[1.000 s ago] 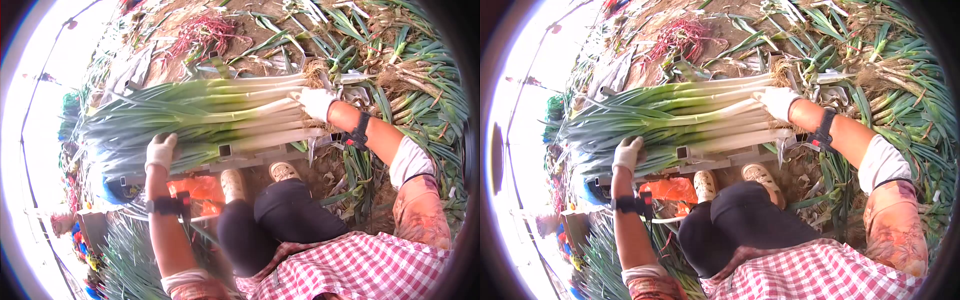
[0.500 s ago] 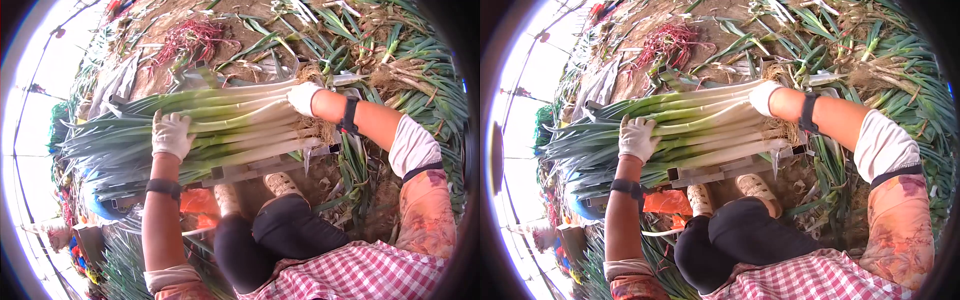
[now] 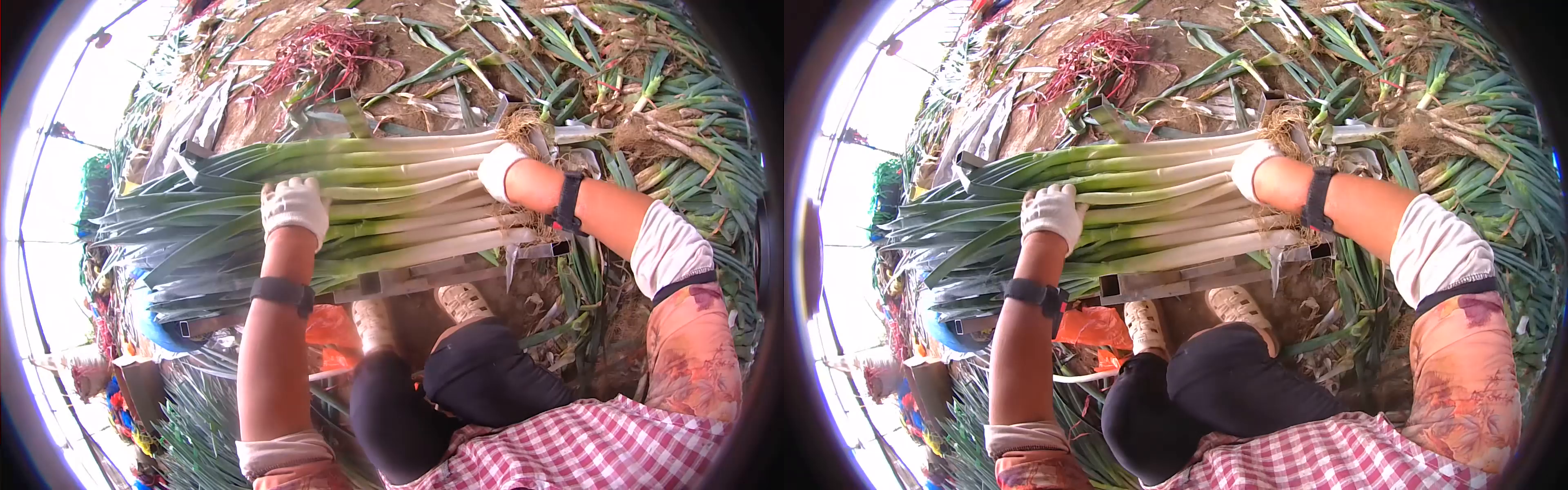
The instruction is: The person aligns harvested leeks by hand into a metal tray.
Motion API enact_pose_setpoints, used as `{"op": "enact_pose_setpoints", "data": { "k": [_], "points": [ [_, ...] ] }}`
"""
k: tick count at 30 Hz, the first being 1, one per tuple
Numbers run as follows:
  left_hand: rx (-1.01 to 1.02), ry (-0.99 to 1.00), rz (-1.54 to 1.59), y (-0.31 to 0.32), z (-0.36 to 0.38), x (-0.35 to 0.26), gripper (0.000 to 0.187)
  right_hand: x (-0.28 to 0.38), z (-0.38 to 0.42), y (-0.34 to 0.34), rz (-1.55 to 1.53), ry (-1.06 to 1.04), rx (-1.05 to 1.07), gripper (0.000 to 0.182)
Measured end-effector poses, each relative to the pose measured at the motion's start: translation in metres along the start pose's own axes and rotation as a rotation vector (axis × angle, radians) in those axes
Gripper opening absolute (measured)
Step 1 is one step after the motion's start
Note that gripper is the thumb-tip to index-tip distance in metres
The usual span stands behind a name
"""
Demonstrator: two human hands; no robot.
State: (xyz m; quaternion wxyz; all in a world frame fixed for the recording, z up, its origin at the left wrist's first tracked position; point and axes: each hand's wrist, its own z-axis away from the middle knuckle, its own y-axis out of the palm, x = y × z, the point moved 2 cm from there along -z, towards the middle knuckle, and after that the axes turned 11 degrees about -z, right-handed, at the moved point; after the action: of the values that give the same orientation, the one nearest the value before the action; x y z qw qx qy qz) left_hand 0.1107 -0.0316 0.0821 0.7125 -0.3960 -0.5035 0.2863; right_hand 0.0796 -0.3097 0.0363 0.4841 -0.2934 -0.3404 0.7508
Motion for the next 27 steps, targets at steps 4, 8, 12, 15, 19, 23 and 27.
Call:
{"op": "enact_pose_setpoints", "data": {
  "k": [4,8,12,15,19,23,27],
  "points": [
    [-0.117,0.070,0.029,0.009,0.019,0.007,0.049,-0.004,-0.008,-0.005,-0.012,0.018,0.013,0.022],
    [-0.196,0.143,0.102,0.005,0.021,0.022,0.047,-0.007,-0.013,-0.002,0.020,0.047,0.012,0.021],
    [-0.005,0.044,-0.022,-0.014,0.013,0.013,0.046,-0.008,-0.020,0.000,0.027,0.003,0.026,0.023],
    [0.136,0.047,-0.063,-0.028,0.014,0.021,0.052,-0.004,-0.027,0.001,-0.004,0.056,0.014,0.023],
    [0.148,0.027,-0.025,-0.027,0.028,0.041,0.059,-0.005,-0.021,-0.008,-0.019,0.051,0.059,0.024],
    [0.031,-0.135,-0.035,0.006,0.038,0.073,0.059,-0.004,-0.026,-0.005,-0.028,0.056,0.052,0.023],
    [0.009,-0.374,0.010,0.036,0.022,0.064,0.065,-0.006,-0.030,0.000,-0.041,0.043,0.041,0.021]
  ]
}}
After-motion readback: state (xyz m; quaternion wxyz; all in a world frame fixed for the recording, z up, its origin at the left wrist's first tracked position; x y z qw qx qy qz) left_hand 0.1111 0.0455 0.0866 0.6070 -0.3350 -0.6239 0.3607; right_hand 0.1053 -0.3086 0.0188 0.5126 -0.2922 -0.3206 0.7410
